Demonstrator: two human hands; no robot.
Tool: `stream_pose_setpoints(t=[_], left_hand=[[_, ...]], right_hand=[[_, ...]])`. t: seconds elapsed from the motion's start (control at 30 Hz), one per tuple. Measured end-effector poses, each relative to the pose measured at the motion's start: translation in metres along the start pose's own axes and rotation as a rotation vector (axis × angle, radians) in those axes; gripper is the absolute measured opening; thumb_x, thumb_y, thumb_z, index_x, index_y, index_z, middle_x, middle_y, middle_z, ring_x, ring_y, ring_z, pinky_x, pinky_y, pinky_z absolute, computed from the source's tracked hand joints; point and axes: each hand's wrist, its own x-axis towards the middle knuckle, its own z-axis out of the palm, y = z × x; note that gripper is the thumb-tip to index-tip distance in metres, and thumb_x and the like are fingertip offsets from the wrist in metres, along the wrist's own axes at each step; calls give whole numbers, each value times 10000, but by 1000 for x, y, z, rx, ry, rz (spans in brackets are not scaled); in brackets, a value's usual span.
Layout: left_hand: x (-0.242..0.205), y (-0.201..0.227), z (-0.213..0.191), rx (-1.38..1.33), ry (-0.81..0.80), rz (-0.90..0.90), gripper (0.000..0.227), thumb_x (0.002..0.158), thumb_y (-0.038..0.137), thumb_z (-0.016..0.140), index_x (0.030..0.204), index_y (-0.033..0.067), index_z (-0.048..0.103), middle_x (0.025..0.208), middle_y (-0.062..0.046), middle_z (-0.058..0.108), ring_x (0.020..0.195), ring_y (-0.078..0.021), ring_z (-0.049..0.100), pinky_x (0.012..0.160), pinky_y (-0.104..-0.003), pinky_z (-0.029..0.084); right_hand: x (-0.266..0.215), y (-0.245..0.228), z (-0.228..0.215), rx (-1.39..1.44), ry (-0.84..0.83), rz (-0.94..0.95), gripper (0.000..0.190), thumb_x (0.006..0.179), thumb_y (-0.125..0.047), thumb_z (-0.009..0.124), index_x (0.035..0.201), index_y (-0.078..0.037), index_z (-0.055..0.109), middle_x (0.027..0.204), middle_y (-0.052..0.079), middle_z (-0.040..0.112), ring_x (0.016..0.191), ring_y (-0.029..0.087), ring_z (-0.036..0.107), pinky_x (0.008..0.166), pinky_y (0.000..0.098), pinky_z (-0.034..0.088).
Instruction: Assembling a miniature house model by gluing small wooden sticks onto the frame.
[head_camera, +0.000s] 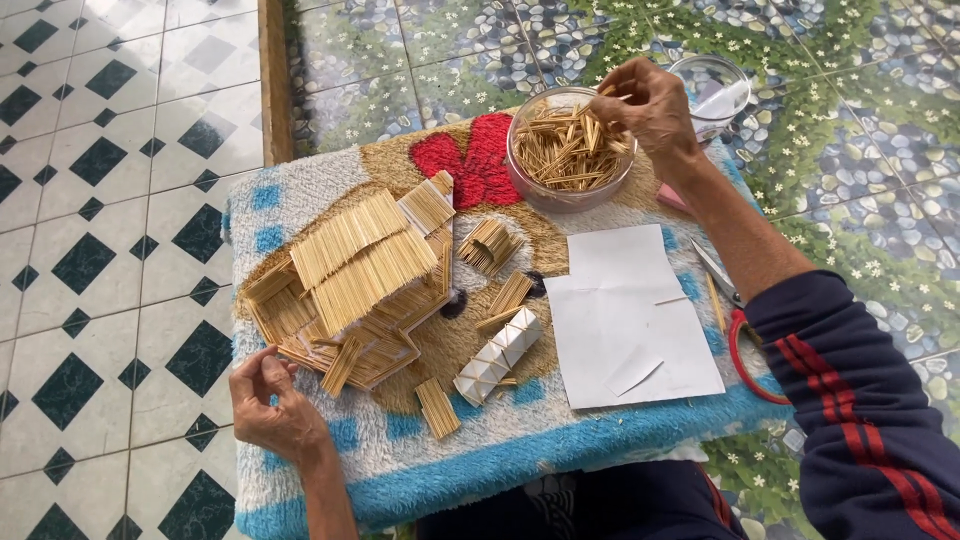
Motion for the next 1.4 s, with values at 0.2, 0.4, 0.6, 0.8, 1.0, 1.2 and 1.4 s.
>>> stream_pose_setpoints(t=[0.2, 0.4, 0.6, 0.8, 1.0, 1.2, 1.4], left_hand=[[1, 4, -2, 11, 3, 10, 116, 904, 0, 439, 899, -24, 553, 811, -122, 562, 627, -164, 547, 560, -255, 477], [1, 2, -4, 3, 8, 46, 107, 899, 2, 444, 903, -16, 549, 854, -115, 577, 617, -150, 549, 552, -240, 481], [2, 5, -5, -26, 18, 48, 98, 887, 0, 446, 888, -19, 543, 847, -121, 576, 653, -166, 559, 559, -243, 493], [2, -9, -5, -5, 75, 38, 148, 839, 34, 416, 868, 60, 559, 844, -59, 590, 755, -181, 541, 646, -283, 433], [4, -13, -3, -130, 161, -28, 132, 850, 137, 480, 838, 121, 610, 730, -23, 581, 590, -94, 525, 521, -208, 454], [-11, -3, -8, -134, 143, 71, 132, 872, 124, 462, 877, 99, 592, 731, -39, 542, 618, -112, 495, 535, -214, 440], [-35, 74, -31, -529, -153, -422, 129, 776, 148, 594, 883, 77, 608, 736, -70, 603, 592, -111, 573, 522, -205, 503]], right_hand=[[-4, -5, 1, 342, 227, 191, 136, 783, -62, 604, 896, -104, 540, 809, 30, 613, 686, 114, 613, 571, 174, 522], [-19, -26, 15, 428, 217, 249, 133, 796, -53, 570, 910, -66, 504, 823, 69, 614, 676, 139, 625, 582, 214, 546], [-15, -18, 16, 494, 266, 323, 148, 799, -42, 560, 934, -58, 500, 830, 77, 634, 571, 120, 602, 461, 199, 514], [-66, -69, 57, 540, 30, 181, 77, 785, -80, 579, 823, -107, 517, 712, 53, 560, 600, 113, 537, 572, 175, 428], [-144, -67, 143, 670, -112, 327, 165, 756, -51, 573, 906, -30, 505, 818, 185, 578, 709, 259, 630, 552, 269, 516], [-164, -76, 195, 766, -90, 328, 244, 763, -46, 580, 974, -27, 459, 791, 177, 594, 677, 240, 631, 543, 254, 519], [-178, -89, 220, 757, 4, 328, 236, 742, -64, 620, 907, -41, 452, 800, 171, 599, 693, 213, 632, 548, 233, 521]])
